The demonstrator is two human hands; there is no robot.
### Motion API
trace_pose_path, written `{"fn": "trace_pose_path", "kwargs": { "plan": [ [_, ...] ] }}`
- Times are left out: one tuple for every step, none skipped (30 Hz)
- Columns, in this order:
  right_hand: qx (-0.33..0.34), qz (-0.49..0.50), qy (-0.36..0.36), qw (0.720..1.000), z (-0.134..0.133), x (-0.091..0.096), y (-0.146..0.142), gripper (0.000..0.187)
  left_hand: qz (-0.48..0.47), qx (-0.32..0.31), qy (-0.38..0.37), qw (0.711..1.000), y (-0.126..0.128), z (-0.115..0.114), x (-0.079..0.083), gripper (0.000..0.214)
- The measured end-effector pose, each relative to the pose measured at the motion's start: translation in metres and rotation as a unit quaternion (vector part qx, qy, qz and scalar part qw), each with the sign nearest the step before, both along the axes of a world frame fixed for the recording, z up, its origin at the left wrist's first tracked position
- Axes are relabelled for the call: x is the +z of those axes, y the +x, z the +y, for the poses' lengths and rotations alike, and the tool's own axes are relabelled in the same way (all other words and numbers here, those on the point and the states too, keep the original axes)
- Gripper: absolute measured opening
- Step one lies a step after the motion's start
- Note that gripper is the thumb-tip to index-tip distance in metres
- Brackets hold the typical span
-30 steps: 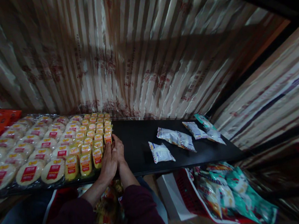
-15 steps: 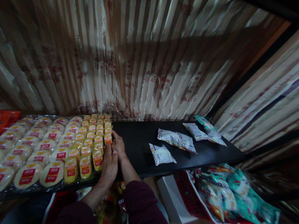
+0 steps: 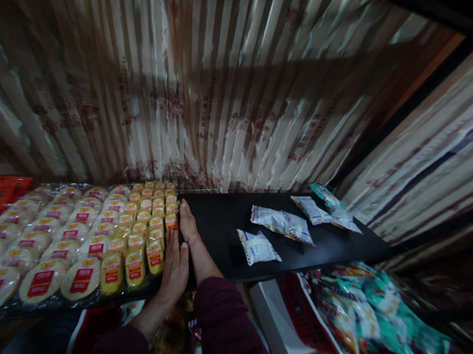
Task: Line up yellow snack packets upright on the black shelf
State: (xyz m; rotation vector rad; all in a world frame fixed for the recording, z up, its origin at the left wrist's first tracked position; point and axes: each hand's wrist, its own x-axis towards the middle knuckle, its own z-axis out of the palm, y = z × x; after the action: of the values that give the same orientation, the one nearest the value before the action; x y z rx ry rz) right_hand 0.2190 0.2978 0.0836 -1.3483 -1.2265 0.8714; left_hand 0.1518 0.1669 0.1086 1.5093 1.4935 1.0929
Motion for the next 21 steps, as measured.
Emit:
{"fn": "trace_pose_path", "kwargs": {
  "plan": [
    [0.003,0.0,0.005,1.0,0.002,0.0,-0.001,0.055,-0.005,0.0,0.0,1.0,0.0,0.0,0.0,0.065],
    [0.006,-0.001,0.012,1.0,0.003,0.001,-0.002,0.054,-0.01,-0.001,-0.001,1.0,0.0,0.0,-0.001,0.065],
    [0.011,-0.002,0.018,1.0,0.004,0.001,-0.002,0.054,-0.014,-0.001,-0.002,1.0,0.0,0.0,-0.001,0.065],
    [0.016,-0.004,0.023,1.0,0.004,0.002,-0.003,0.055,-0.016,-0.002,-0.003,1.0,0.0,0.001,-0.001,0.065],
    [0.02,-0.006,0.024,1.0,0.004,0.003,-0.003,0.055,-0.016,-0.002,-0.004,1.0,0.0,0.001,-0.001,0.065],
    [0.023,-0.009,0.021,0.999,0.003,0.004,-0.003,0.056,-0.015,-0.001,-0.003,1.0,0.0,0.001,-0.001,0.065],
    [0.025,-0.012,0.017,0.999,0.002,0.006,-0.003,0.057,-0.013,0.0,-0.002,1.0,0.0,0.001,0.0,0.064],
    [0.028,-0.014,0.012,0.999,0.002,0.007,-0.003,0.058,-0.009,0.001,-0.001,1.0,0.0,0.001,0.0,0.064],
    [0.031,-0.014,0.008,0.999,0.001,0.009,-0.003,0.059,-0.006,0.002,-0.001,1.0,0.0,0.001,0.001,0.065],
    [0.034,-0.013,0.005,0.999,0.0,0.01,-0.002,0.059,-0.001,0.001,0.0,1.0,0.0,0.001,0.002,0.065],
    [0.034,-0.012,0.002,0.999,0.0,0.011,-0.002,0.058,0.003,-0.001,0.001,1.0,0.0,0.001,0.002,0.065],
    [0.032,-0.01,-0.002,0.999,0.0,0.011,-0.002,0.058,0.008,-0.002,0.003,1.0,0.0,0.001,0.003,0.066],
    [0.029,-0.007,-0.004,1.0,0.0,0.01,-0.002,0.057,0.013,-0.001,0.006,1.0,0.0,0.001,0.003,0.066],
    [0.025,-0.005,-0.005,1.0,0.0,0.01,-0.001,0.057,0.018,0.001,0.008,1.0,0.0,0.0,0.002,0.066],
    [0.022,-0.003,-0.003,1.0,0.0,0.008,-0.001,0.056,0.022,0.004,0.011,1.0,0.0,0.0,0.002,0.065],
    [0.018,-0.002,0.001,1.0,0.0,0.006,-0.001,0.056,0.025,0.006,0.014,1.0,0.0,0.0,0.001,0.065],
    [0.013,-0.002,0.008,1.0,-0.001,0.004,0.0,0.055,0.026,0.007,0.016,1.0,0.0,0.0,0.0,0.065],
    [0.006,-0.004,0.016,1.0,-0.001,0.002,0.001,0.055,0.025,0.008,0.016,1.0,0.0,0.0,-0.001,0.064],
    [-0.001,-0.008,0.025,1.0,-0.002,0.0,0.002,0.054,0.023,0.008,0.016,1.0,0.0,0.0,-0.001,0.064],
    [-0.008,-0.014,0.033,0.999,-0.004,-0.003,0.003,0.054,0.019,0.009,0.015,1.0,0.001,0.0,-0.001,0.063],
    [-0.012,-0.023,0.042,0.999,-0.006,-0.004,0.005,0.055,0.016,0.009,0.014,1.0,0.001,0.0,-0.001,0.063]
  ]
}}
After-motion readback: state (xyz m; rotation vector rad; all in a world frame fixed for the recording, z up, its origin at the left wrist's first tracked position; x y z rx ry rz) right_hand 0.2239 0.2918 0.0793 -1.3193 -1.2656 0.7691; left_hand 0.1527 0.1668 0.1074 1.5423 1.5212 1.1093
